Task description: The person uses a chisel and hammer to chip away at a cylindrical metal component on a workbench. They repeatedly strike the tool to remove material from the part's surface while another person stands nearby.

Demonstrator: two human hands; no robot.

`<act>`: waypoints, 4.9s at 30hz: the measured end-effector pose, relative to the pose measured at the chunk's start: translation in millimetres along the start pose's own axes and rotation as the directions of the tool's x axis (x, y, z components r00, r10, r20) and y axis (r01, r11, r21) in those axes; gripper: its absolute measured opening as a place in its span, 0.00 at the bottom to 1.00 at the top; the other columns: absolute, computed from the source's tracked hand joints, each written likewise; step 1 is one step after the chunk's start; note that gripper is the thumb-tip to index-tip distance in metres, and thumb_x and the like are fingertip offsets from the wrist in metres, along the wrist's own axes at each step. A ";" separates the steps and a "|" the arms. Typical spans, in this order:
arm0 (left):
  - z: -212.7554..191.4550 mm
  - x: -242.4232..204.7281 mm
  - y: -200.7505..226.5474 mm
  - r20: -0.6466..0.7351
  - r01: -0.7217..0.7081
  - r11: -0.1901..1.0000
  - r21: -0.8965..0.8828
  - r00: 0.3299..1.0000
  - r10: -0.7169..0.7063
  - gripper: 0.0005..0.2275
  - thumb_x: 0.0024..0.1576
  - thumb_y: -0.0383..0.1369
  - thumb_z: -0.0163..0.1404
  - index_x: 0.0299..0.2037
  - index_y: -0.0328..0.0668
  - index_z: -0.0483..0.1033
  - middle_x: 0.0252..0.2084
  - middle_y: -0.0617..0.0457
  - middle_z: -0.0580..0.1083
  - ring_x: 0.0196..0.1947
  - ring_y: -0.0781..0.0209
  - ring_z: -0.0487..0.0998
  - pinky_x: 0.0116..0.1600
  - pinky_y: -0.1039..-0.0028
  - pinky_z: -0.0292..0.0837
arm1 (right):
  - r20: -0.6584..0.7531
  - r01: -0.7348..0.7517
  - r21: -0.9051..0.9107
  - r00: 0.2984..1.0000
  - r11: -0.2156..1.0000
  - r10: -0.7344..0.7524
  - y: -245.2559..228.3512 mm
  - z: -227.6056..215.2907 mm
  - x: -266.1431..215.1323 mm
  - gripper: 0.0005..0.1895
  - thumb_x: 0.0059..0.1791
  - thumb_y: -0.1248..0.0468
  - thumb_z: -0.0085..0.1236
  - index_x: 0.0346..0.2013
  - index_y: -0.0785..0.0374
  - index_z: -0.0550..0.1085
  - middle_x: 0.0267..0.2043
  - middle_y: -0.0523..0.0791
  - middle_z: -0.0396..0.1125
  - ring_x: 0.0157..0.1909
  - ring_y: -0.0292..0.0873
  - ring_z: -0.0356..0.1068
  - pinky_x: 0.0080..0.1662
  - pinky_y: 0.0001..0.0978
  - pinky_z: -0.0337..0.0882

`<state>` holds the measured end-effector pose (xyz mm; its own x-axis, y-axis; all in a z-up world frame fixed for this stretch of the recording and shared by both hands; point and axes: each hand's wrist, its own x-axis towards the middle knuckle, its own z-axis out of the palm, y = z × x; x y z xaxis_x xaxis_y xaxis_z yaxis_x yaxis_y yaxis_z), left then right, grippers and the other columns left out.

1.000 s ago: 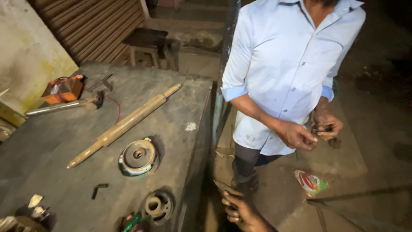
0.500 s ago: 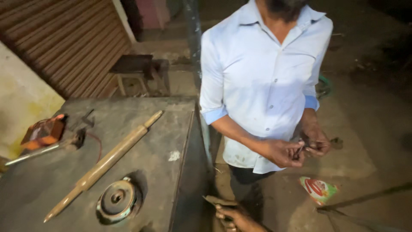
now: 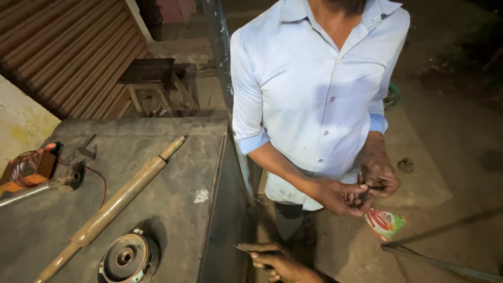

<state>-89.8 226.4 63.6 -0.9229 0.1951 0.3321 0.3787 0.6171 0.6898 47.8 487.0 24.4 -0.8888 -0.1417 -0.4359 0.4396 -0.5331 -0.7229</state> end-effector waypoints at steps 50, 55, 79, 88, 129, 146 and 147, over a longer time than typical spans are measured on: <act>-86.1 -93.8 -21.8 -0.114 0.218 0.962 -0.167 0.965 -0.238 0.23 0.48 0.27 0.64 0.54 0.29 0.75 0.51 0.36 0.78 0.52 0.40 0.80 0.57 0.60 0.74 | 0.208 0.173 -0.951 0.971 -0.257 -0.118 26.5 168.3 49.0 0.28 0.53 0.66 0.43 0.69 0.52 0.64 0.62 0.60 0.66 0.58 0.65 0.69 0.58 0.56 0.69; -82.4 -92.4 -28.2 -0.139 0.203 0.974 -0.103 0.966 -0.217 0.24 0.48 0.27 0.64 0.55 0.28 0.73 0.50 0.34 0.77 0.52 0.37 0.78 0.56 0.59 0.73 | 0.262 0.234 -0.957 0.951 -0.169 -0.166 13.3 155.7 34.9 0.30 0.49 0.67 0.46 0.68 0.51 0.65 0.57 0.63 0.66 0.58 0.66 0.68 0.55 0.56 0.67; -61.6 -84.0 30.7 -0.334 0.306 0.942 -0.142 0.880 -0.336 0.26 0.52 0.27 0.62 0.62 0.34 0.71 0.53 0.39 0.78 0.54 0.46 0.80 0.58 0.63 0.74 | 0.385 0.383 -0.887 0.922 -0.258 0.043 -23.9 158.2 65.6 0.27 0.51 0.63 0.42 0.67 0.50 0.67 0.52 0.57 0.70 0.47 0.63 0.73 0.48 0.57 0.71; -80.0 -96.7 -58.8 -0.066 0.220 0.928 -0.301 0.966 -0.251 0.27 0.46 0.18 0.54 0.60 0.31 0.71 0.57 0.41 0.77 0.58 0.50 0.77 0.63 0.65 0.69 | 0.625 0.603 -0.780 0.765 -0.167 -0.157 -1.8 140.6 87.4 0.23 0.52 0.64 0.46 0.62 0.54 0.72 0.49 0.57 0.72 0.49 0.63 0.72 0.48 0.58 0.71; -72.4 -38.2 -80.2 -0.069 0.101 0.982 -0.159 0.991 -0.113 0.27 0.59 0.40 0.54 0.67 0.38 0.69 0.58 0.36 0.74 0.59 0.38 0.76 0.63 0.55 0.68 | 0.267 0.264 -0.963 0.933 -0.044 -0.241 22.7 193.1 45.5 0.20 0.53 0.62 0.49 0.60 0.54 0.75 0.52 0.59 0.70 0.54 0.65 0.69 0.50 0.61 0.67; -37.0 -11.7 -79.1 -0.373 0.059 0.983 0.172 0.928 0.009 0.25 0.65 0.43 0.48 0.69 0.37 0.67 0.64 0.32 0.69 0.61 0.30 0.69 0.64 0.46 0.63 | 0.328 0.336 -0.935 0.941 0.117 -0.084 25.3 168.7 75.3 0.21 0.53 0.65 0.47 0.60 0.56 0.73 0.60 0.55 0.67 0.63 0.59 0.65 0.60 0.53 0.62; -41.6 -13.4 -71.0 -0.373 0.061 0.985 0.162 0.928 0.004 0.25 0.65 0.43 0.48 0.69 0.37 0.67 0.64 0.32 0.69 0.61 0.30 0.69 0.64 0.47 0.63 | 0.382 0.399 -0.906 0.915 0.141 -0.131 27.2 166.1 79.9 0.19 0.54 0.65 0.48 0.59 0.58 0.74 0.58 0.57 0.69 0.62 0.60 0.66 0.61 0.50 0.65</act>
<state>-101.3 148.3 37.0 -0.8286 -0.1005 0.5507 0.3054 0.7433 0.5951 -32.9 322.6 59.0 -0.9202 -0.3787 -0.0993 -0.1745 0.6240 -0.7617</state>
